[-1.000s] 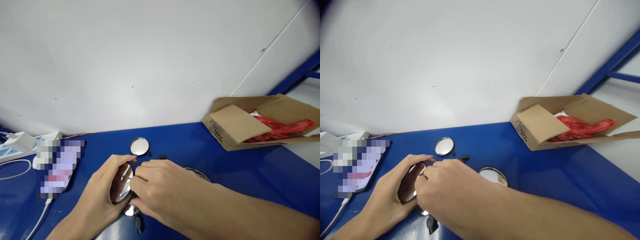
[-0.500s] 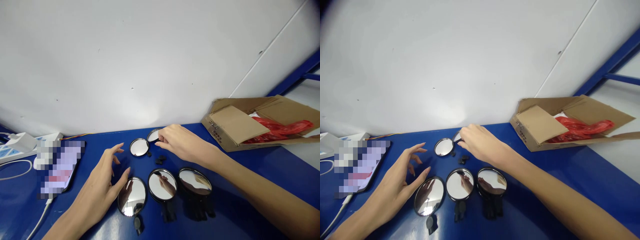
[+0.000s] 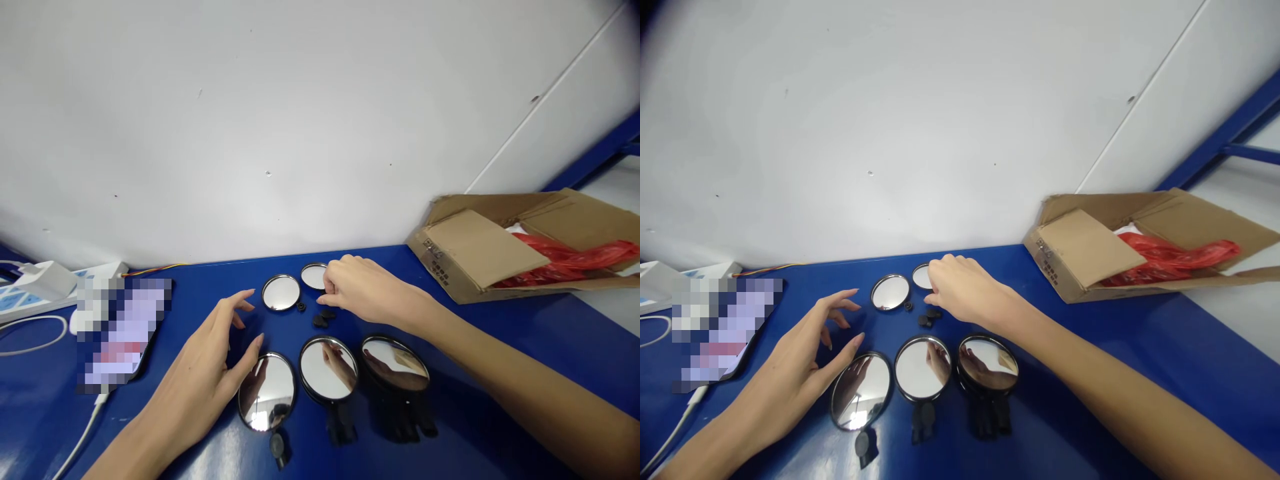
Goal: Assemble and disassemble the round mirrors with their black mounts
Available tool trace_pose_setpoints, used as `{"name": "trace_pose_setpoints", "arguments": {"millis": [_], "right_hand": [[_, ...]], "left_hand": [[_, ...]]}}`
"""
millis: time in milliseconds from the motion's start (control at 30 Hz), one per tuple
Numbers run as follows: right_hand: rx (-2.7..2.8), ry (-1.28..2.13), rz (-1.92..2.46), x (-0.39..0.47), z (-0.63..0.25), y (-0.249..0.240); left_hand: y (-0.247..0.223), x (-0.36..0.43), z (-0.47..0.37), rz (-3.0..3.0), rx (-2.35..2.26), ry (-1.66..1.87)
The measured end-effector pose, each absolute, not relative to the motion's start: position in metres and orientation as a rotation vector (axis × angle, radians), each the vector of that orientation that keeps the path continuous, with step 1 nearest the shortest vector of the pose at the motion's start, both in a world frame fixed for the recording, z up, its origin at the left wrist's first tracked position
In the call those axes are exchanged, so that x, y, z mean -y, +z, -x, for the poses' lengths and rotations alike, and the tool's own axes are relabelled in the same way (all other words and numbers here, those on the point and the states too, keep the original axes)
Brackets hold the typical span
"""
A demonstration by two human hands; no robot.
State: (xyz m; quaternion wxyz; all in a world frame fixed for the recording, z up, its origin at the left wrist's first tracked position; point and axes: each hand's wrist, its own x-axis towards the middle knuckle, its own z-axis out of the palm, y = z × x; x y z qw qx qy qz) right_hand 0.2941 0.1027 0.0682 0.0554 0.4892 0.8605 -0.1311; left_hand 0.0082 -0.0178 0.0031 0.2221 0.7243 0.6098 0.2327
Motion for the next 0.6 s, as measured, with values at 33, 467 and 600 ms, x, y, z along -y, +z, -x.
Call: {"name": "trace_pose_setpoints", "arguments": {"millis": [33, 467, 600], "right_hand": [[-2.607, -0.403, -1.483, -0.102, -0.293, 0.069], [-2.739, -0.536, -1.534, -0.101, -0.3, 0.069], [-2.786, -0.63, -1.458, -0.104, -0.302, 0.06]], "left_hand": [[0.003, 0.018, -0.008, -2.002, -1.683, 0.644], [0.008, 0.019, -0.009, -1.937, -1.551, 0.693], [0.025, 0.022, -0.006, -1.945, -1.319, 0.637]]}}
